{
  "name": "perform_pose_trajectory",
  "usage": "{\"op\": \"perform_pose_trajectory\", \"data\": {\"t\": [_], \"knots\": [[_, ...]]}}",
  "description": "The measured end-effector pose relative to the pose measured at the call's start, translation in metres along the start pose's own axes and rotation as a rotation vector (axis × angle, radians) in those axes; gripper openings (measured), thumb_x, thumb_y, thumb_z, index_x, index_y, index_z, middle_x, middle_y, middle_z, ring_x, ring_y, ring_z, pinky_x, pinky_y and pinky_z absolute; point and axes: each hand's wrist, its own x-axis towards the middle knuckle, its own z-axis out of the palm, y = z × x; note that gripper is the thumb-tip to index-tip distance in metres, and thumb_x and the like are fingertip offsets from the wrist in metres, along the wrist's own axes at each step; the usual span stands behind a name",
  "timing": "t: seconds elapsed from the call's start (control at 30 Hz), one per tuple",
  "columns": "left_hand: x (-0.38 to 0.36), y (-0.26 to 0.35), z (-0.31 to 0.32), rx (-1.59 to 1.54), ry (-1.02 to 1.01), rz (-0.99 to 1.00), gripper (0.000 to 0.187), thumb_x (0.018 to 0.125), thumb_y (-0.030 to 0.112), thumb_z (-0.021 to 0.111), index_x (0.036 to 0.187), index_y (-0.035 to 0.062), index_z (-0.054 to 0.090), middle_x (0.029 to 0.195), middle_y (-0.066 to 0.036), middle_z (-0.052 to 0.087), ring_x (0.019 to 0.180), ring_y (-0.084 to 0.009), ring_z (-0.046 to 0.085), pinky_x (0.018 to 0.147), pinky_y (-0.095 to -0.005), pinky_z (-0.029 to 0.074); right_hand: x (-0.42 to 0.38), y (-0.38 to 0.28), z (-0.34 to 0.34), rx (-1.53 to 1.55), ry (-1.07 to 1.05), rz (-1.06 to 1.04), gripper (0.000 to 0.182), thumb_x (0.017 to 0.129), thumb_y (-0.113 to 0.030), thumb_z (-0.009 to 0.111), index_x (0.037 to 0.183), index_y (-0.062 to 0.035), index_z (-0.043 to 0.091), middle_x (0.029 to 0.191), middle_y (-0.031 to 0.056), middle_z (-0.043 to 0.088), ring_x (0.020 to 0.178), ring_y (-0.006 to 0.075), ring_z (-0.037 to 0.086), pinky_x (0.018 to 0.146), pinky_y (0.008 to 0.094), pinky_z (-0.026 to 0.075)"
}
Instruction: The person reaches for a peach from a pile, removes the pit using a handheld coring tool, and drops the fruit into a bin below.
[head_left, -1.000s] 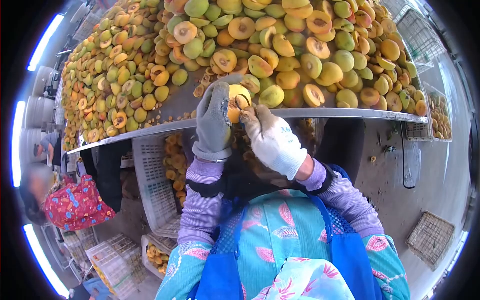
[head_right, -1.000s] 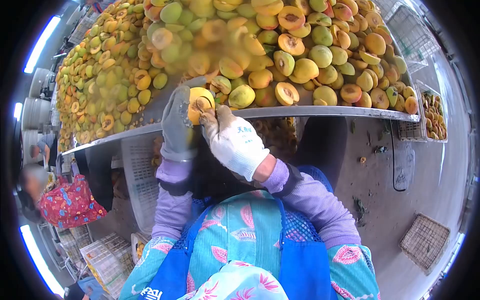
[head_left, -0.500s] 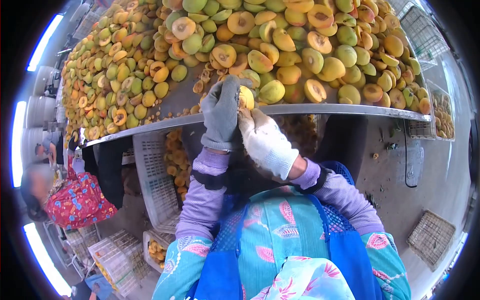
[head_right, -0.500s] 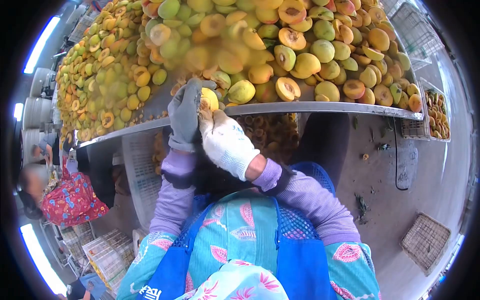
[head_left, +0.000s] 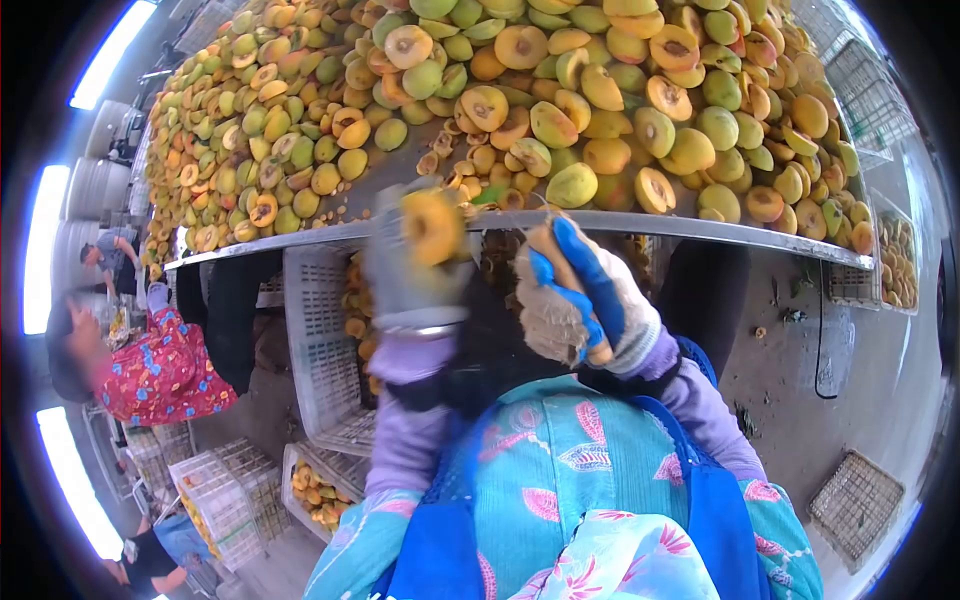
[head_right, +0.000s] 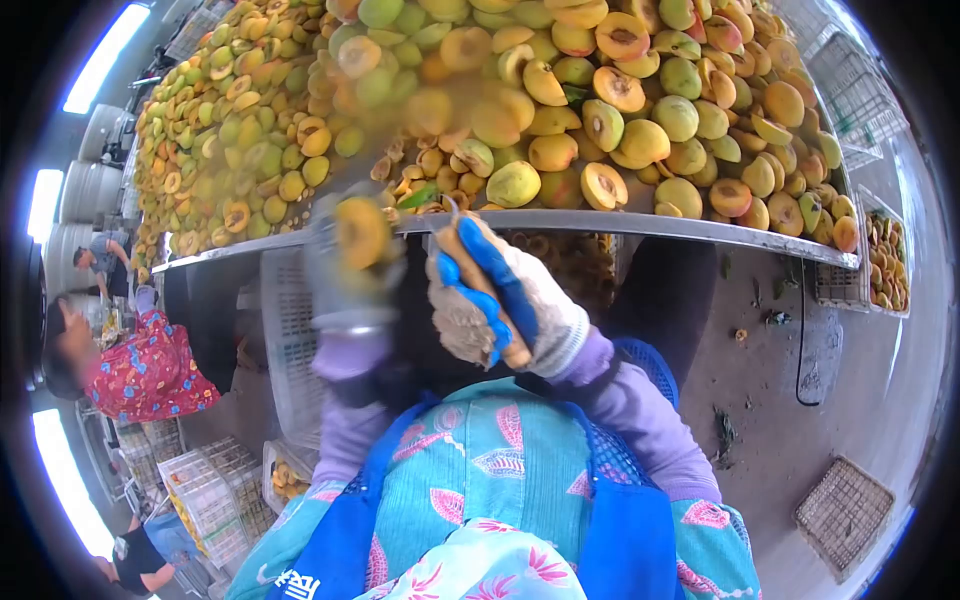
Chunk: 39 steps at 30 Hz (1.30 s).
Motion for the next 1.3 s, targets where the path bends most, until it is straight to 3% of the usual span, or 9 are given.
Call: {"op": "perform_pose_trajectory", "data": {"t": [0.1, 0.33, 0.5, 0.57, 0.7, 0.73, 1.1, 1.17, 1.3], "knots": [[0.025, 0.013, -0.071, 0.265, 0.062, -0.411, 0.024, 0.085, 0.021, 0.065, 0.102, 0.0036, 0.066, 0.095, -0.018, 0.065, 0.083, -0.0334, 0.066, 0.074, -0.0392, 0.054, -0.014, -0.008, -0.034, -0.122, 0.418, 0.076, 0.046, 0.093, -0.056, 0.051, 0.091, -0.0103, 0.052, 0.058, 0.0016, 0.048, 0.043, 0.0141, 0.044, 0.04, 0.0267, 0.037], [0.154, -0.011, 0.06, 1.116, -0.301, 0.873, 0.042, 0.078, 0.02, 0.065, 0.12, 0.0115, 0.061, 0.106, -0.021, 0.061, 0.097, -0.0392, 0.059, 0.087, -0.0452, 0.047, -0.004, -0.011, -0.018, -0.805, 0.668, 0.034, 0.035, 0.097, -0.033, 0.054, 0.113, -0.0013, 0.058, 0.078, -0.0003, 0.056, 0.06, 0.0095, 0.053, 0.053, 0.0272, 0.044], [0.161, -0.002, 0.057, 1.21, -0.334, 0.412, 0.044, 0.08, 0.014, 0.061, 0.124, 0.0115, 0.059, 0.103, -0.017, 0.065, 0.093, -0.0352, 0.064, 0.087, -0.0449, 0.051, 0.003, -0.031, -0.009, -1.274, 0.876, -0.427, 0.041, 0.097, -0.04, 0.052, 0.1, 0.0009, 0.057, 0.072, 0.013, 0.062, 0.072, 0.0277, 0.063, 0.064, 0.0393, 0.048], [0.118, 0.028, 0.042, -0.06, -0.15, -0.16, 0.034, 0.087, 0.013, 0.058, 0.12, 0.0064, 0.06, 0.101, -0.012, 0.066, 0.091, -0.0241, 0.066, 0.08, -0.036, 0.053, 0.018, -0.024, -0.007, -1.396, 0.826, -0.532, 0.037, 0.098, -0.037, 0.051, 0.098, -0.0004, 0.055, 0.076, 0.0225, 0.063, 0.072, 0.0387, 0.063, 0.063, 0.0449, 0.048], [0.073, 0.004, 0.031, 0.555, -0.283, 0.702, 0.034, 0.079, 0.003, 0.063, 0.113, 0.0026, 0.062, 0.104, -0.014, 0.063, 0.094, -0.0296, 0.063, 0.079, -0.0358, 0.052, 0.044, -0.012, -0.005, -1.79, 0.709, -0.709, 0.032, 0.097, -0.033, 0.053, 0.093, -0.0014, 0.05, 0.068, 0.0253, 0.06, 0.066, 0.0454, 0.06, 0.058, 0.0517, 0.046], [0.059, 0.0, 0.043, 0.037, -0.236, 0.194, 0.032, 0.079, 0.006, 0.065, 0.111, 0.0037, 0.063, 0.104, -0.015, 0.063, 0.094, -0.0305, 0.063, 0.08, -0.0359, 0.052, 0.045, -0.011, -0.008, -1.816, 0.764, -0.664, 0.032, 0.097, -0.033, 0.052, 0.092, -0.0009, 0.049, 0.067, 0.0253, 0.06, 0.066, 0.0453, 0.061, 0.057, 0.0517, 0.046], [0.05, -0.004, 0.044, 0.411, -0.248, 0.629, 0.027, 0.078, 0.008, 0.067, 0.104, 0.0046, 0.063, 0.099, -0.015, 0.063, 0.085, -0.03, 0.064, 0.076, -0.035, 0.052, 0.029, -0.012, 0.001, -1.744, 0.75, -0.461, 0.037, 0.099, -0.033, 0.048, 0.09, 0.0019, 0.051, 0.068, 0.0257, 0.061, 0.068, 0.0458, 0.06, 0.06, 0.0504, 0.046], [0.048, 0.01, 0.055, -0.193, -0.268, -0.131, 0.024, 0.082, 0.009, 0.063, 0.105, 0.0037, 0.063, 0.094, -0.011, 0.064, 0.082, -0.0242, 0.065, 0.075, -0.0332, 0.052, 0.031, -0.008, -0.002, -1.67, 0.769, -0.456, 0.038, 0.1, -0.034, 0.047, 0.09, 0.0023, 0.052, 0.07, 0.0268, 0.061, 0.071, 0.0467, 0.06, 0.061, 0.0507, 0.046], [0.047, -0.008, 0.069, 0.188, -0.149, 0.341, 0.02, 0.089, 0.012, 0.056, 0.102, 0.0001, 0.065, 0.09, -0.008, 0.066, 0.081, -0.0171, 0.064, 0.074, -0.0287, 0.051, 0.039, 0.003, -0.016, -1.577, 0.864, -0.551, 0.04, 0.101, -0.035, 0.044, 0.092, 0.0025, 0.053, 0.076, 0.0305, 0.06, 0.078, 0.0496, 0.058, 0.067, 0.0519, 0.045]]}}
